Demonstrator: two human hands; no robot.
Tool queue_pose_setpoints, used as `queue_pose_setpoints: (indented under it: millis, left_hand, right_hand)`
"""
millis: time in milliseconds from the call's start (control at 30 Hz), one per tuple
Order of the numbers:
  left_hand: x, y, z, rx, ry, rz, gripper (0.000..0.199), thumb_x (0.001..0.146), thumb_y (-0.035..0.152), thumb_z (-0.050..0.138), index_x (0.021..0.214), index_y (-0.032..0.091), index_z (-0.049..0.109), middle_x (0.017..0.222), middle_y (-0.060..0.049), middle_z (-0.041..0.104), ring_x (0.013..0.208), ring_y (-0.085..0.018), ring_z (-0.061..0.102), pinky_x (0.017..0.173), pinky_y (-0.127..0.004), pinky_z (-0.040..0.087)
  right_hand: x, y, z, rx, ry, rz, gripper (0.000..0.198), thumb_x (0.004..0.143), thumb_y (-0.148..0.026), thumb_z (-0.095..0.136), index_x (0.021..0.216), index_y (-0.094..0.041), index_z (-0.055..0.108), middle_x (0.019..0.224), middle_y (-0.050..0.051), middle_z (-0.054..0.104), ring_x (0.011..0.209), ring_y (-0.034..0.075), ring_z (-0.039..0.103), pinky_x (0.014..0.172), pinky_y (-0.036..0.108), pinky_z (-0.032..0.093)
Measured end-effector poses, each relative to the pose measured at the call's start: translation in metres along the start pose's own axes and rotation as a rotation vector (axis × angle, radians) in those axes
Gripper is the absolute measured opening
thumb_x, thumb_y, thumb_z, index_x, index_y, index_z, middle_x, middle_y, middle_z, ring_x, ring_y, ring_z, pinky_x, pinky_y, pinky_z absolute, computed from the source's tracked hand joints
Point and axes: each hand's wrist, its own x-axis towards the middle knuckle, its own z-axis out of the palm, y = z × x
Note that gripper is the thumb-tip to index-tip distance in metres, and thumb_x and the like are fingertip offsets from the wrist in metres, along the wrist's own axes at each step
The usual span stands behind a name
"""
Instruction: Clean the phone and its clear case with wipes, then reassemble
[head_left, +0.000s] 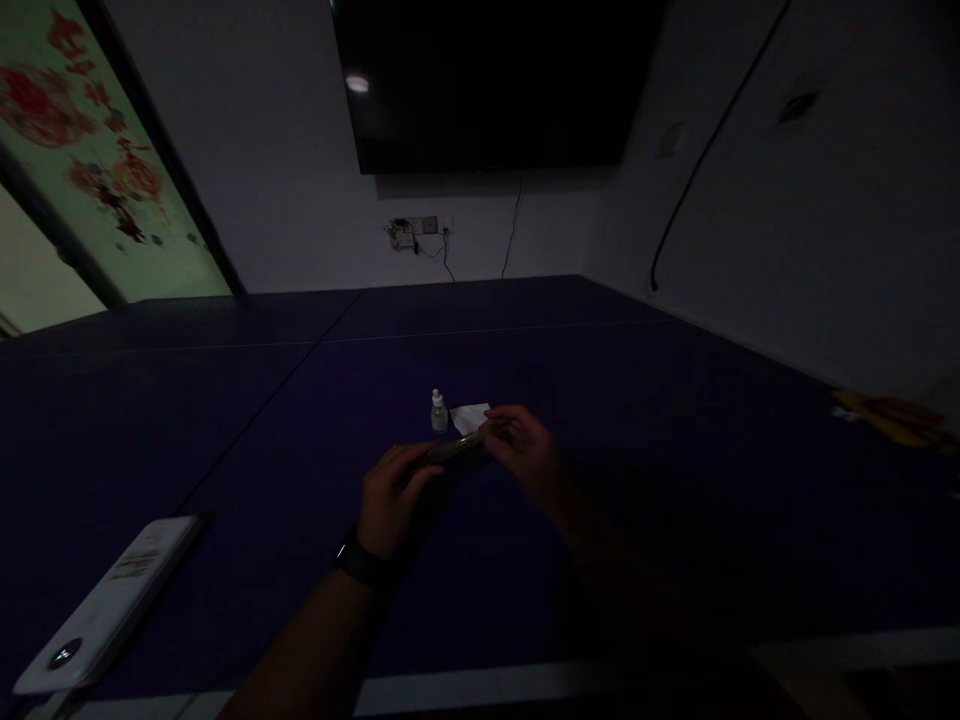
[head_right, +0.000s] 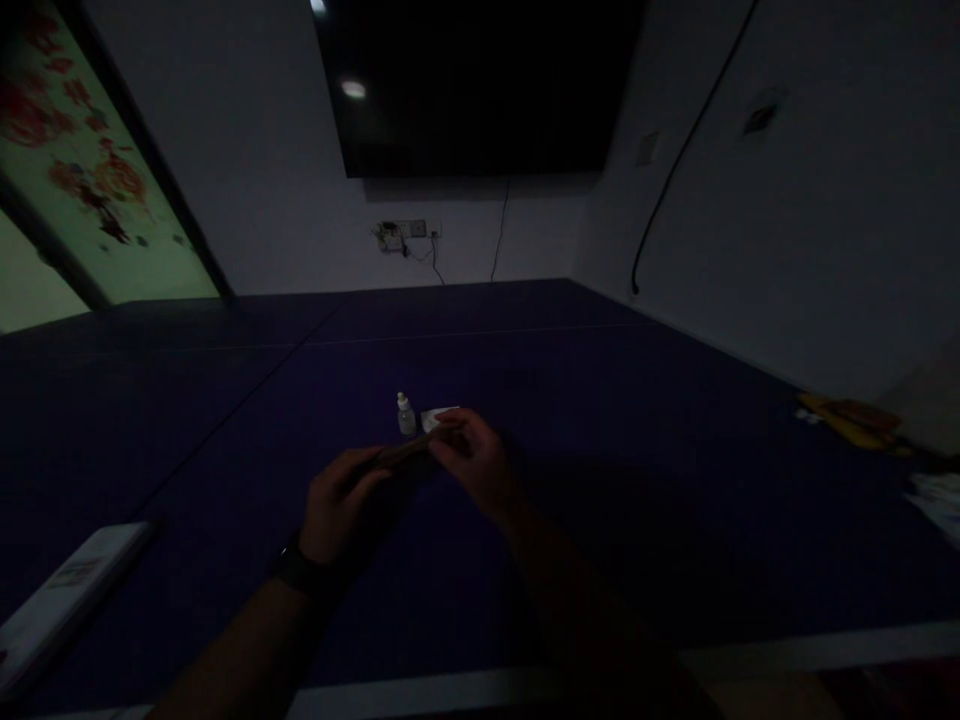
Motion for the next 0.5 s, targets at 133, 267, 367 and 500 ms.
queue_pose_setpoints:
  millis: [133,267,367,500]
  left_hand:
    - [0.002,0.002,-0.009,0.189,-0.131,0.253,0.025,0.097,0.039,0.064,0.110,0.021,0.076,0.101,-0.006,0.080,0.091,-0.020,0.072,0.087,-0.035,0.055]
    - [0.004,0.002,-0.009,0.253,-0.198,0.325,0.027,0.100,0.039,0.059,0.110,0.020,0.075,0.101,-0.006,0.080,0.089,-0.019,0.072,0.084,-0.034,0.055]
    - [0.004,-0.002,-0.007,0.267,-0.206,0.309,0.026,0.100,0.038,0.060,0.110,0.020,0.075,0.102,-0.006,0.080,0.091,-0.019,0.072,0.085,-0.033,0.055]
    - [0.003,-0.006,-0.007,0.274,-0.205,0.290,0.027,0.099,0.040,0.061,0.110,0.020,0.076,0.101,-0.006,0.080,0.091,-0.020,0.073,0.084,-0.033,0.056]
  right_hand:
    - [-0.002,-0.004,-0.004,-0.302,-0.251,-0.207,0.031,0.079,-0.044,0.086,0.103,-0.026,0.078,0.099,0.004,0.076,0.094,0.022,0.071,0.085,0.036,0.054]
    - [-0.003,0.006,-0.004,-0.353,-0.305,-0.228,0.025,0.084,-0.049,0.081,0.093,-0.025,0.080,0.090,0.004,0.074,0.085,0.021,0.071,0.077,0.034,0.055]
    - [-0.003,0.011,-0.004,-0.376,-0.304,-0.202,0.023,0.085,-0.047,0.080,0.092,-0.025,0.080,0.085,0.003,0.073,0.080,0.019,0.069,0.071,0.032,0.054]
    - [-0.003,0.012,-0.003,-0.401,-0.287,-0.191,0.018,0.087,-0.043,0.080,0.089,-0.025,0.080,0.082,0.002,0.071,0.076,0.018,0.068,0.069,0.030,0.053]
